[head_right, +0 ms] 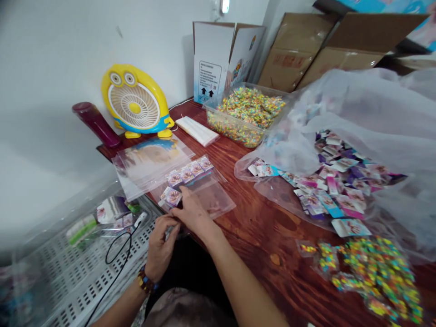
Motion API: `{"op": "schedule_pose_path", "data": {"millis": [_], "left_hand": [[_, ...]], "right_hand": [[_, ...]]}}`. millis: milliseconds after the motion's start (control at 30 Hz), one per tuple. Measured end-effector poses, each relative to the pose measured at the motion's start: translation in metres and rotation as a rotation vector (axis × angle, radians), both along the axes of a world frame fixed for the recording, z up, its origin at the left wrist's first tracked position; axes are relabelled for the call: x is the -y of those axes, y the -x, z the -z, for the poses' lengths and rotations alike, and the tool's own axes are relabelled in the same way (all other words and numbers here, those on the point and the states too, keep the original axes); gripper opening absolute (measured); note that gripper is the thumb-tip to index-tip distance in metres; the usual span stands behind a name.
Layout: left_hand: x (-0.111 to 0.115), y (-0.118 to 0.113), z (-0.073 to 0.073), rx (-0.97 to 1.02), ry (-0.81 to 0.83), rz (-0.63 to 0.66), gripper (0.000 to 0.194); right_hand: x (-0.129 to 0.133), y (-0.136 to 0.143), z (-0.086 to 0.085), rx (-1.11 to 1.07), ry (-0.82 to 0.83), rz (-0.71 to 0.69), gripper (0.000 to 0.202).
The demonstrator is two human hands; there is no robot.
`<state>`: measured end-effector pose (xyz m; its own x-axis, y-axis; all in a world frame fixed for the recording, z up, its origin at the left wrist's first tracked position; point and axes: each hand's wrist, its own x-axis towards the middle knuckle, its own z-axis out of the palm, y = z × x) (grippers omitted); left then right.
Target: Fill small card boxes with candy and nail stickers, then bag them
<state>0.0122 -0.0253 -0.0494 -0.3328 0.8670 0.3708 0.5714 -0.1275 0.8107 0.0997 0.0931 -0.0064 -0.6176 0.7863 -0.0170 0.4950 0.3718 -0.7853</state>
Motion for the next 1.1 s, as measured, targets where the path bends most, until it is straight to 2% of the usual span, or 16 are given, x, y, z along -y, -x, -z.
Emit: {"op": "schedule_pose_path", "data": {"millis": [67, 133, 233, 400, 500, 600, 700, 967, 1033, 1100], "left_hand": [[0.001, 0.002, 0.001, 0.014, -0.003, -0.026, 0.011], [0.002, 0.002, 0.002, 0.01, -0.005, -0.032, 0.01], [0.003, 0.003, 0.001, 0.002, -0.011, -0.025, 0.009], [0.004, 0.004, -0.001, -0.026, -0.001, 0.003, 0.011], [0.005, 0.006, -0.001, -0.022, -0.002, 0.017, 0.011], [0.005, 0.006, 0.0, 0.008, 0.001, 0.01, 0.01], [0.005, 0.005, 0.001, 0.023, 0.001, -0.006, 0.01], [0.007, 0.005, 0.001, 0.007, 0.019, -0.007, 0.011], [0.007, 0.005, 0.001, 0.013, 0.017, -0.004, 0.01], [0.007, 0.005, 0.002, 0.013, 0.012, -0.003, 0.01]], "right_hand": [[-0.002, -0.009, 0.003, -0.094, 0.075, -0.024, 0.06], [-0.005, -0.014, 0.005, -0.101, 0.097, -0.053, 0.047], [-0.007, -0.009, 0.004, -0.045, 0.077, -0.039, 0.032], [0.0, 0.009, -0.007, 0.158, -0.005, 0.043, 0.016], [0.003, 0.009, -0.011, 0.185, -0.02, 0.048, 0.016], [0.003, 0.002, -0.011, 0.1, 0.058, 0.038, 0.02], [0.001, -0.003, -0.01, 0.054, 0.12, 0.063, 0.015], [-0.004, 0.001, -0.005, 0.007, 0.039, 0.043, 0.007], [-0.006, 0.0, -0.002, -0.004, 0.07, -0.003, 0.009], [-0.006, -0.001, 0.0, 0.019, 0.103, -0.106, 0.014]]}}
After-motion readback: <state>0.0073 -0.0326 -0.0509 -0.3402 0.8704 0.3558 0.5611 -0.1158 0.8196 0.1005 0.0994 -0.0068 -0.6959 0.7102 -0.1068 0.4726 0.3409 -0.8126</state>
